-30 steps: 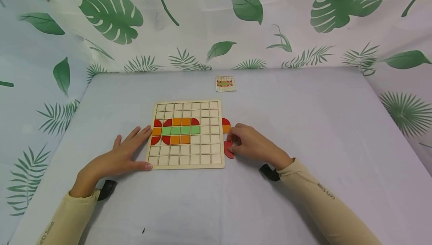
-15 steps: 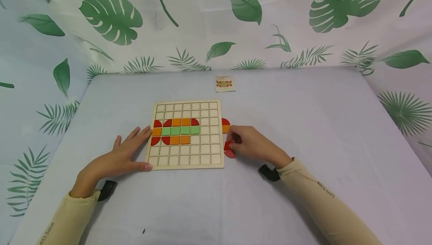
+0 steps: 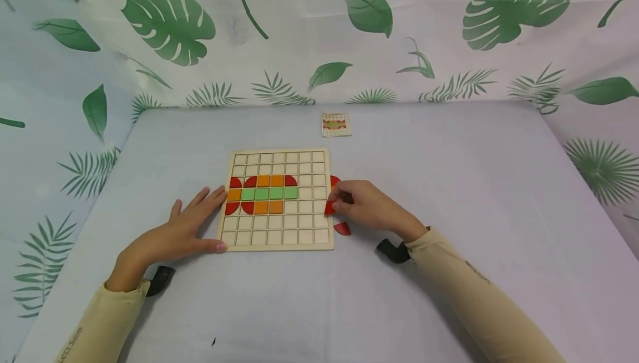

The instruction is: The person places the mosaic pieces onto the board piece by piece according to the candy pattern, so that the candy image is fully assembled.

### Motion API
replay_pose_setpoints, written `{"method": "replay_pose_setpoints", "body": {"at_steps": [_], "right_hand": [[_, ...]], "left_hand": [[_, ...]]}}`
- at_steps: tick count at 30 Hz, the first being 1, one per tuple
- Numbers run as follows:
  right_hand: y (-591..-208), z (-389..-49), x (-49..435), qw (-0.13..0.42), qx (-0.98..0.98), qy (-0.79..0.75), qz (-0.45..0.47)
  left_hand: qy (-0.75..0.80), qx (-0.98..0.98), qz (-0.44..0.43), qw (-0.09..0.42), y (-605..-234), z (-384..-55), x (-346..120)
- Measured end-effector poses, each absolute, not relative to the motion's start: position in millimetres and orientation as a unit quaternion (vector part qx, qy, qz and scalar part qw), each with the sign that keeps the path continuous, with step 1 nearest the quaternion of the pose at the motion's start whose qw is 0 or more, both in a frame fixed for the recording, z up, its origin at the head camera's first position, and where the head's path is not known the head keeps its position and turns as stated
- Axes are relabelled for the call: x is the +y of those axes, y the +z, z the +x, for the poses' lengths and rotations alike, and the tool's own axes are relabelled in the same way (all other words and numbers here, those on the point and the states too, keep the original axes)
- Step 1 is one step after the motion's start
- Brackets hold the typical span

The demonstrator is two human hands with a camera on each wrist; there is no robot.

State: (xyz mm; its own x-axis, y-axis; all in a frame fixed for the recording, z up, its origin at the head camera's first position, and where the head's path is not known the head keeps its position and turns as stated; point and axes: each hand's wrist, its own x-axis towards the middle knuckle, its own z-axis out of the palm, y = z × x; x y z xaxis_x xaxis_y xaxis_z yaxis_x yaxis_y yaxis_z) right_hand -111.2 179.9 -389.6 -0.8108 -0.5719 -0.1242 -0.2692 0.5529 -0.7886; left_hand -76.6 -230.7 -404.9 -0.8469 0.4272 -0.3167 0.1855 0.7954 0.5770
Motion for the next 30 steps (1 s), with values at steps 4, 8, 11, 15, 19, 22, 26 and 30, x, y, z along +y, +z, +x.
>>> {"method": "replay_pose_setpoints", "body": {"at_steps": [4, 8, 11, 15, 19, 22, 26, 30], "right_hand": [[-388, -114, 174, 0.191, 0.856, -0.409, -0.251], [-387, -117, 167, 0.196, 0.851, -0.413, -0.258], [-388, -120, 164, 0.202, 0.848, -0.414, -0.263], [-388, -122, 160, 0.198, 0.847, -0.409, -0.274], [-386, -124, 154, 0.189, 0.850, -0.403, -0.282], [-385, -125, 148, 0.191, 0.850, -0.404, -0.278], [-386, -128, 139, 0.195, 0.848, -0.407, -0.277], [-387, -130, 132, 0.194, 0.845, -0.408, -0.286]], "left_hand": [[0.272, 0.922, 0.170, 0.219, -404, -77, -231], [0.271, 0.921, 0.171, 0.220, -404, -77, -231], [0.273, 0.921, 0.172, 0.219, -404, -76, -231], [0.272, 0.921, 0.173, 0.218, -404, -77, -231], [0.268, 0.923, 0.172, 0.217, -405, -78, -230], [0.267, 0.923, 0.171, 0.217, -405, -79, -231], [0.267, 0.924, 0.165, 0.218, -406, -78, -231], [0.267, 0.924, 0.161, 0.220, -406, -78, -231]]}}
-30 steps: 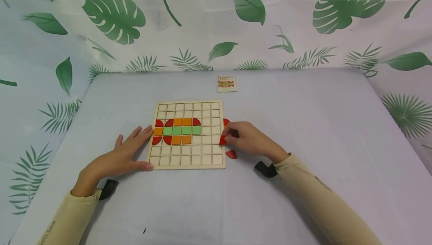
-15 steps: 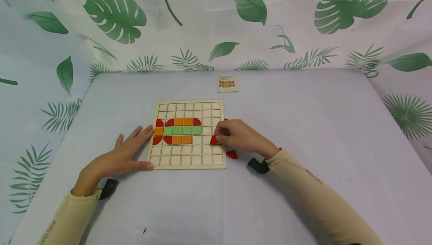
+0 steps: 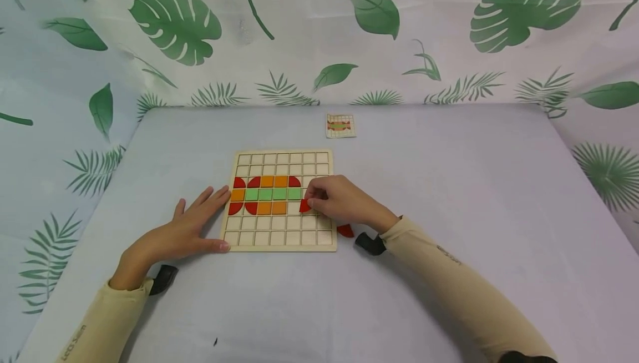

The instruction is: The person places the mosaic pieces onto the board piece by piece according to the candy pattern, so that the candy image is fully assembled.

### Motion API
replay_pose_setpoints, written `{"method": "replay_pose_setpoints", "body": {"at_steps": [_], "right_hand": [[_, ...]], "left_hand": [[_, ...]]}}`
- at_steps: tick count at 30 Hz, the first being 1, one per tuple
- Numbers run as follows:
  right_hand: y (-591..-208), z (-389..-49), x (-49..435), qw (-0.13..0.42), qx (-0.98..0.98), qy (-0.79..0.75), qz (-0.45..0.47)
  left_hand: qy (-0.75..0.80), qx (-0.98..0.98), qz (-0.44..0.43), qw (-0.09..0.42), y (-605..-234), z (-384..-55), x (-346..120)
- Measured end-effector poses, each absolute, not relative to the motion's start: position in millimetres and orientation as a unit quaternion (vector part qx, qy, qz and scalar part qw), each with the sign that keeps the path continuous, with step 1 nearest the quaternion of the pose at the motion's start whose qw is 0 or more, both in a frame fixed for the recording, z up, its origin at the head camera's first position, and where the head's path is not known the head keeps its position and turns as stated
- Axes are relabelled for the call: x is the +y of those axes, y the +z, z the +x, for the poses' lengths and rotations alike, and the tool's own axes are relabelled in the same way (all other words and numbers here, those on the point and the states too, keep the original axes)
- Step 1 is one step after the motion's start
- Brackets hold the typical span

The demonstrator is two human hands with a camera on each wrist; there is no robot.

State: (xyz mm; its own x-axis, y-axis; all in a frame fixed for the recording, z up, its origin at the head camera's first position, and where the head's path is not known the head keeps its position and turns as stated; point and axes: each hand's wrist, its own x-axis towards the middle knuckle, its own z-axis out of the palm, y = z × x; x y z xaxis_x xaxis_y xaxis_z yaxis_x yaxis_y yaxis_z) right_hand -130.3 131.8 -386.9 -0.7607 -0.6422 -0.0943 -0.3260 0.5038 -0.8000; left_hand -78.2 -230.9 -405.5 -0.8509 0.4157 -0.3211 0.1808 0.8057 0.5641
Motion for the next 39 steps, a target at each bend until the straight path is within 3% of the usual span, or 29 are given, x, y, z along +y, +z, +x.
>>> {"method": "replay_pose_setpoints", "body": {"at_steps": [39], "right_hand": [[-389, -141, 96, 0.179, 0.874, -0.360, -0.274]], "left_hand": [[0.261, 0.924, 0.179, 0.216, -405, -78, -233]]}}
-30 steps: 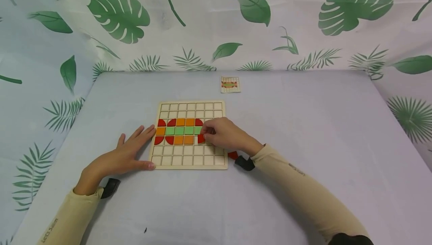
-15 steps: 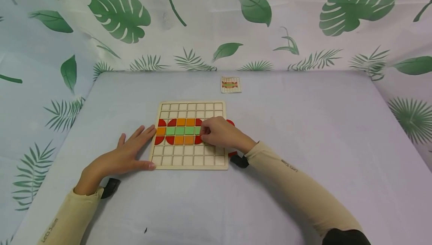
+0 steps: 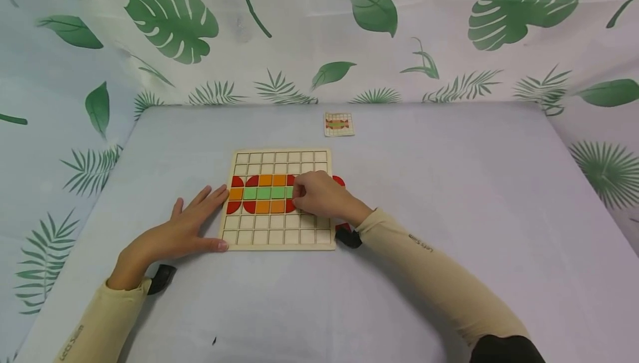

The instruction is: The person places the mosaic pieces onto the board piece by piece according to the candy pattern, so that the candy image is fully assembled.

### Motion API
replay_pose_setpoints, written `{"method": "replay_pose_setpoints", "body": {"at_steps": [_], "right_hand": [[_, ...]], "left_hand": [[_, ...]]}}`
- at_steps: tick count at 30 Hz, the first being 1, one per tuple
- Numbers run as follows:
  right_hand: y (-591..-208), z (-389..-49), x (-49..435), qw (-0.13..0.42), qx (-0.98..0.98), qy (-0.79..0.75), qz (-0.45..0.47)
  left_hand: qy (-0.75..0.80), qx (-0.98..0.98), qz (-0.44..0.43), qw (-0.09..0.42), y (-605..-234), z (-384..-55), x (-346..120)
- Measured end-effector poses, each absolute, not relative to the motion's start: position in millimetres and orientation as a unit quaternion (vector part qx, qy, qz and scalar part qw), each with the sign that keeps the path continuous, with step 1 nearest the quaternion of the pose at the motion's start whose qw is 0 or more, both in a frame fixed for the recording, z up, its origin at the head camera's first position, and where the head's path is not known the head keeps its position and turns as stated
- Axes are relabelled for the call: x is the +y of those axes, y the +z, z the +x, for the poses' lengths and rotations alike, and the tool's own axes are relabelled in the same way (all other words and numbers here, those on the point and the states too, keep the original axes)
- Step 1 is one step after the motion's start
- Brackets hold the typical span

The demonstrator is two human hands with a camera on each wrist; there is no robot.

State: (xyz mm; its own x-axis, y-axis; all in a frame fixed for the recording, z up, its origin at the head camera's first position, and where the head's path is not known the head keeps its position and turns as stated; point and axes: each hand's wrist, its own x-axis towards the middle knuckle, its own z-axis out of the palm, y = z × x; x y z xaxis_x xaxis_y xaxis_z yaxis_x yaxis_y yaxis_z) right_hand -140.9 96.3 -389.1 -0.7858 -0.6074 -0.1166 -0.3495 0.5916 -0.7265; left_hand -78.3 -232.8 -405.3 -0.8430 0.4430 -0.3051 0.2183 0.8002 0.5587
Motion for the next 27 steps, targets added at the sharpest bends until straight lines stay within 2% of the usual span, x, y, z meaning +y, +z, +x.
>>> {"method": "replay_pose_setpoints", "body": {"at_steps": [13, 23, 27], "right_hand": [[-391, -138, 98, 0.170, 0.872, -0.374, -0.268], [-392, -132, 120, 0.196, 0.842, -0.418, -0.279], [-387, -128, 134, 0.183, 0.843, -0.431, -0.264]], "left_hand": [[0.266, 0.922, 0.176, 0.218, -405, -78, -232], [0.265, 0.923, 0.179, 0.216, -405, -79, -232], [0.264, 0.923, 0.179, 0.217, -404, -78, -232]]}}
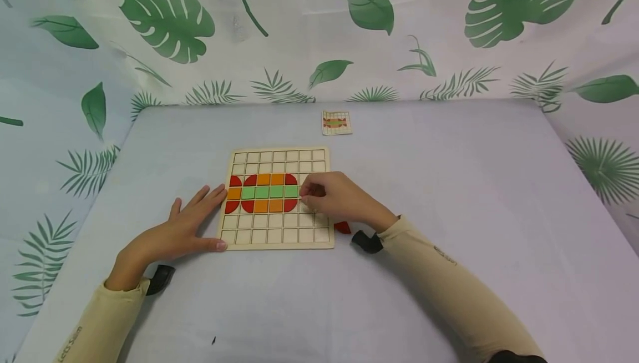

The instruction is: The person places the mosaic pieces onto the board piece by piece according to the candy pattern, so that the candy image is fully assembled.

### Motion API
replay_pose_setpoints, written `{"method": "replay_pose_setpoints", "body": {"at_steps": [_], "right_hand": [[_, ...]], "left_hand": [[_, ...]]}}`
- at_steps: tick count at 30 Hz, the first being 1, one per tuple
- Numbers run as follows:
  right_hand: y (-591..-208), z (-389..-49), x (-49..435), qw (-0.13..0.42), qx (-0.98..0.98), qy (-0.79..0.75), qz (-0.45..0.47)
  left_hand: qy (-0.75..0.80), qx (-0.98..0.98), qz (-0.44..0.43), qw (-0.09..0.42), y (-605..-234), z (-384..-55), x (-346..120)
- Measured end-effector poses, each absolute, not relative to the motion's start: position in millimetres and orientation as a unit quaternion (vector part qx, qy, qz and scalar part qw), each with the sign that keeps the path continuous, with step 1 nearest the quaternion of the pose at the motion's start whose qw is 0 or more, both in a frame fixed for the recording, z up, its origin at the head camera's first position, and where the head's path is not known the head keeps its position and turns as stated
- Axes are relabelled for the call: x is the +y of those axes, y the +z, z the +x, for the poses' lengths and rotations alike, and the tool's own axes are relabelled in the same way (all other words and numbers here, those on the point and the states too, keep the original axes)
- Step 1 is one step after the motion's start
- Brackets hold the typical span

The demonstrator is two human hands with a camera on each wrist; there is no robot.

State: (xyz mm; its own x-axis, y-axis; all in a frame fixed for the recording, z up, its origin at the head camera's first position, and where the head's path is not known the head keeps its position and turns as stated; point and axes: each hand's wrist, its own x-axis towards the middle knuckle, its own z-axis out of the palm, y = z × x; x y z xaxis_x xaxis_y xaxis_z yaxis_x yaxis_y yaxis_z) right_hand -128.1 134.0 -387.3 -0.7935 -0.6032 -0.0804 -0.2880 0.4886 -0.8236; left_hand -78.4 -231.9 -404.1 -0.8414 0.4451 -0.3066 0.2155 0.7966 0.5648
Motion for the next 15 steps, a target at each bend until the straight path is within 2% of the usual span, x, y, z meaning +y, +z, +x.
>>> {"method": "replay_pose_setpoints", "body": {"at_steps": [7, 15], "right_hand": [[-382, -136, 156, 0.126, 0.863, -0.435, -0.223], [-384, -145, 170, 0.105, 0.883, -0.413, -0.198]], "left_hand": [[0.272, 0.920, 0.179, 0.217, -401, -78, -232], [0.268, 0.921, 0.179, 0.219, -404, -77, -232]]}}
